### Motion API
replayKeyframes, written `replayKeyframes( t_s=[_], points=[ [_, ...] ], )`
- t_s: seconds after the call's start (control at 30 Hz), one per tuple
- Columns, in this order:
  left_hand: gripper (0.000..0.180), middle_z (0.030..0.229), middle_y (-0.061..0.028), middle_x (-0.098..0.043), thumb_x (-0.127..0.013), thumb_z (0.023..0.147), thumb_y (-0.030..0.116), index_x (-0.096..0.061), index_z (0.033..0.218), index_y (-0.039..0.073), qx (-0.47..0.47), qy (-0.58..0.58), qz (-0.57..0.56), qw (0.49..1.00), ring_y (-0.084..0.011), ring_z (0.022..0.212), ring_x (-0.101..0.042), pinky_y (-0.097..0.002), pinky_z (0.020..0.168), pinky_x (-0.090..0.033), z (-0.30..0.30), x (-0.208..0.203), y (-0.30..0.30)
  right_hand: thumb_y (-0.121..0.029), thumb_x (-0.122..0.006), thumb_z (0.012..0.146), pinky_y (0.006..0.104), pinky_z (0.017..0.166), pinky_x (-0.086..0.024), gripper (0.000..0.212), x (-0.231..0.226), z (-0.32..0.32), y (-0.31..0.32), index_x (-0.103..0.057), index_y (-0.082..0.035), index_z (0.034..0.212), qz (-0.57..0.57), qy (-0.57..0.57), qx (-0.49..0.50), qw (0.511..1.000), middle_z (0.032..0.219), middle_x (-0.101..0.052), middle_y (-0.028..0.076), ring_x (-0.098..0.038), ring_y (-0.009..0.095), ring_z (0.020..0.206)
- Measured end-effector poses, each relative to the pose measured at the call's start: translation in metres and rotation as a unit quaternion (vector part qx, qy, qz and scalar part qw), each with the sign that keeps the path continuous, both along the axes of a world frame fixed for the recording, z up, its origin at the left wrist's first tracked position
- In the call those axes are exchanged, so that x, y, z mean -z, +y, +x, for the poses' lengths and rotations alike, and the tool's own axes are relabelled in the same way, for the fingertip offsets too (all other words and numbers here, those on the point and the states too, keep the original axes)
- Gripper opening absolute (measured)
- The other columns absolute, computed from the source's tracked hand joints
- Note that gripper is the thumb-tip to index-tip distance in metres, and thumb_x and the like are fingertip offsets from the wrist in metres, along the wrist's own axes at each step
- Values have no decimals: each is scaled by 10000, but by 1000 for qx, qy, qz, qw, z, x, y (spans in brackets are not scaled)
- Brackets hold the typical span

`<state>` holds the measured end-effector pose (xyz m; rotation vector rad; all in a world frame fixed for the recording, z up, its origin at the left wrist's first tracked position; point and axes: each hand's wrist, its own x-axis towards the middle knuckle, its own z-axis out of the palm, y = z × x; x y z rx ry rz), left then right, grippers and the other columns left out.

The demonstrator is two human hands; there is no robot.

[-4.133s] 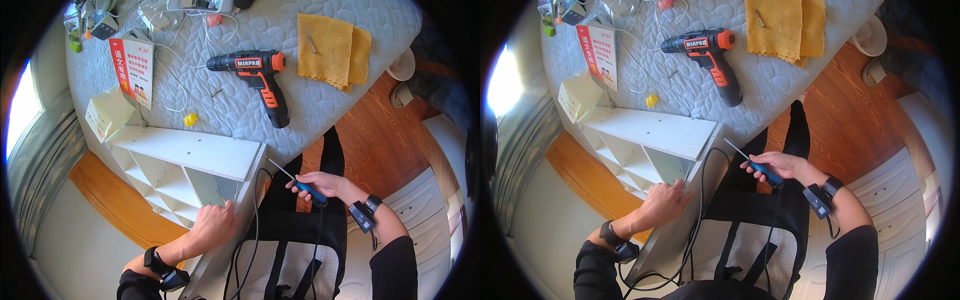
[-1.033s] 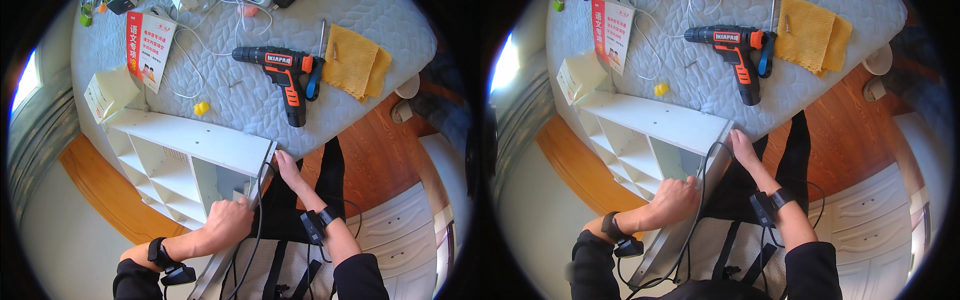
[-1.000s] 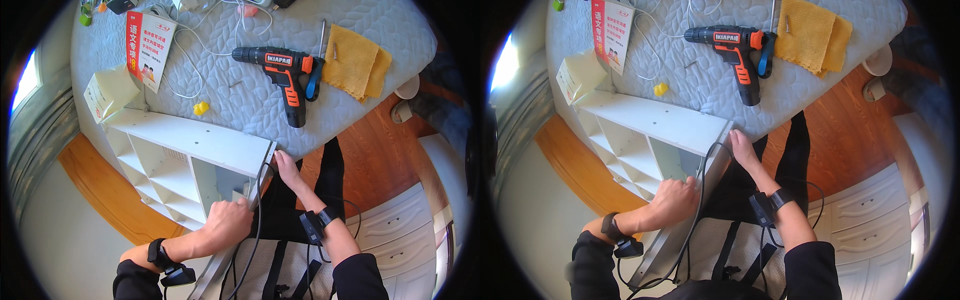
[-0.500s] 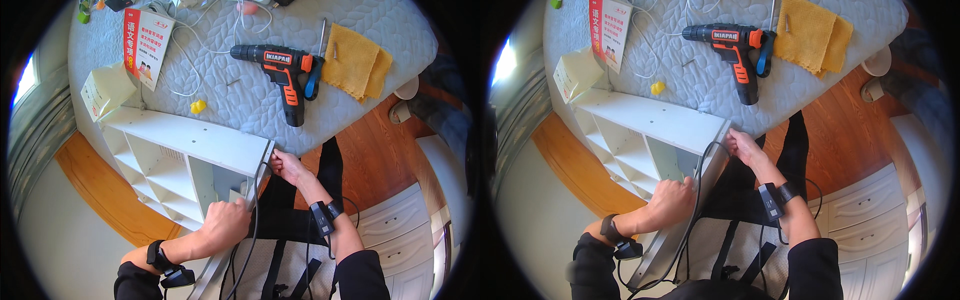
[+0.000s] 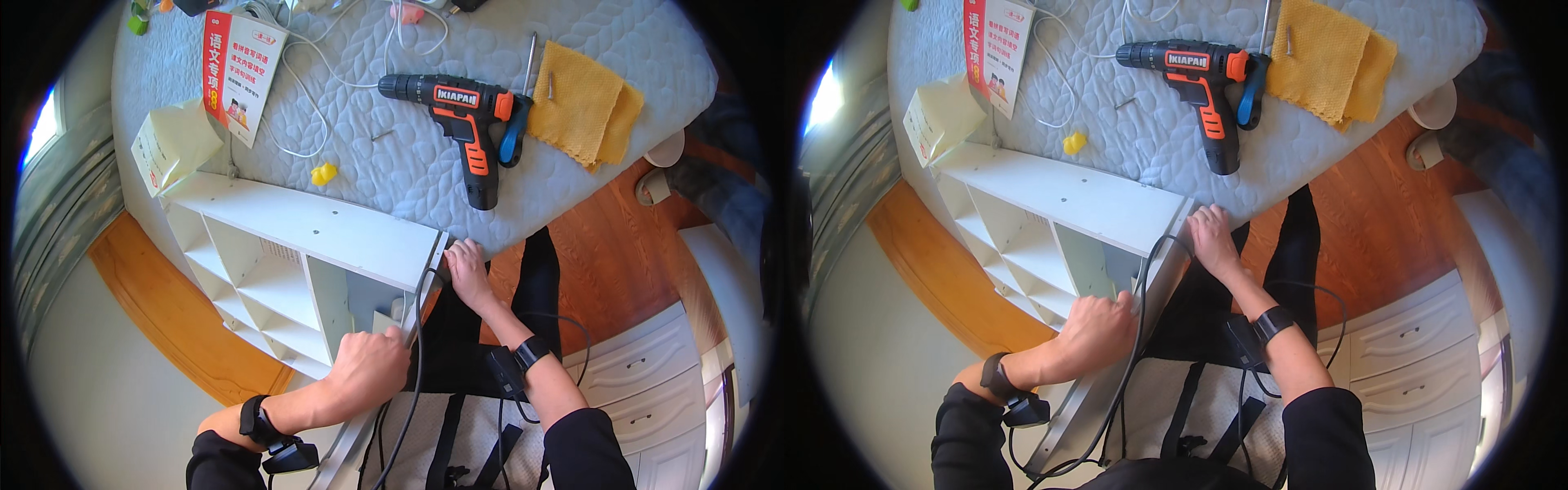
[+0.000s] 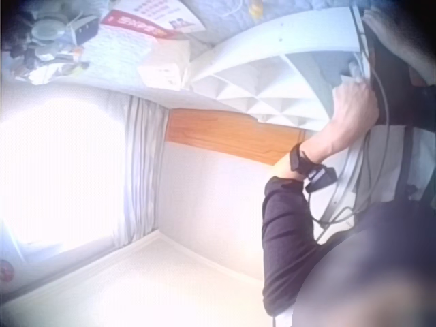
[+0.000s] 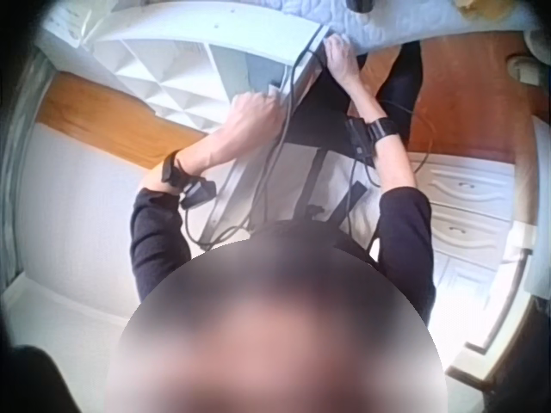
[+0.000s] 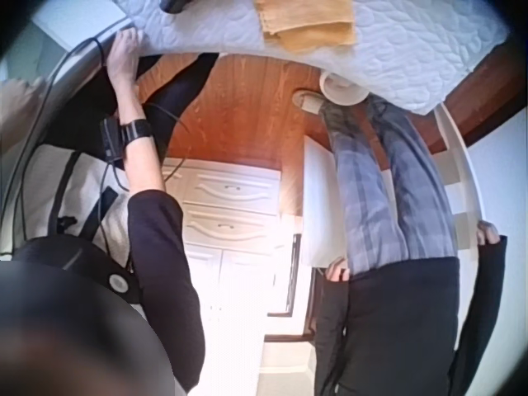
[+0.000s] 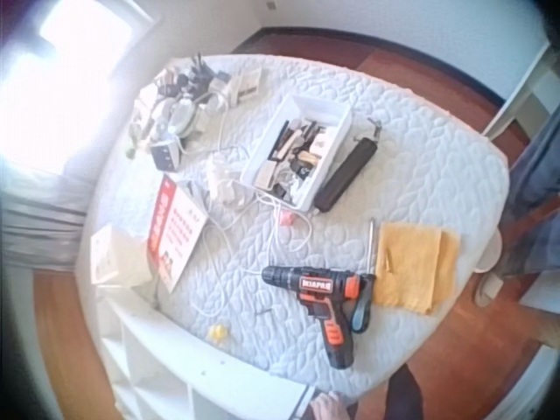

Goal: The person assembles a white bookshelf by attaching panels and inserting dowels. They use a screwdriver and a cordless drill to secure joints, then wipe the assembled unit with a yellow cloth. The person lifts and repositions the bookshelf multiple times to align parts and complete the assembly.

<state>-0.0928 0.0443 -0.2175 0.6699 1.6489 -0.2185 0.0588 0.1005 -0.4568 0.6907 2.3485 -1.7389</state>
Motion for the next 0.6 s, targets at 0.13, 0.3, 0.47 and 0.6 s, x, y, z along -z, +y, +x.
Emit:
replayKeyframes(
  t_s=[0.13,0.3,0.47,0.6],
  points=[
    [194,500,-176,-527,-515,832,151,-473,759,-24,-1,0,8,1000,-390,470,-547,-478,463,-422,2,1,-1,-169,-451,944,422,742,-383,243,-7,-3,5,-521,-23,764,72,36,-19,997,767,-522,148,-484,341,787],
    [214,501,-178,-531,-517,839,167,-474,763,-29,0,1,18,1000,-391,464,-543,-478,461,-419,2,3,3,-339,-335,1002,381,585,-394,434,-13,-12,7,-564,-30,801,-407,-316,162,842,591,-451,28,-447,209,553],
    [232,541,-189,-568,-543,835,178,-495,767,-39,16,-2,2,1000,-388,506,-578,-469,501,-451,1,2,7,-316,-389,993,222,551,-274,315,-4,-15,16,-423,-194,704,-693,-357,262,568,604,-302,-96,-267,56,536],
    [243,564,-197,-586,-550,837,186,-508,765,-42,32,-2,-18,999,-386,530,-597,-467,524,-469,1,3,8,-296,-420,965,278,570,-358,312,-12,-10,-3,-522,-107,740,-575,-303,292,701,655,-447,-51,-423,99,595]
  ],
)
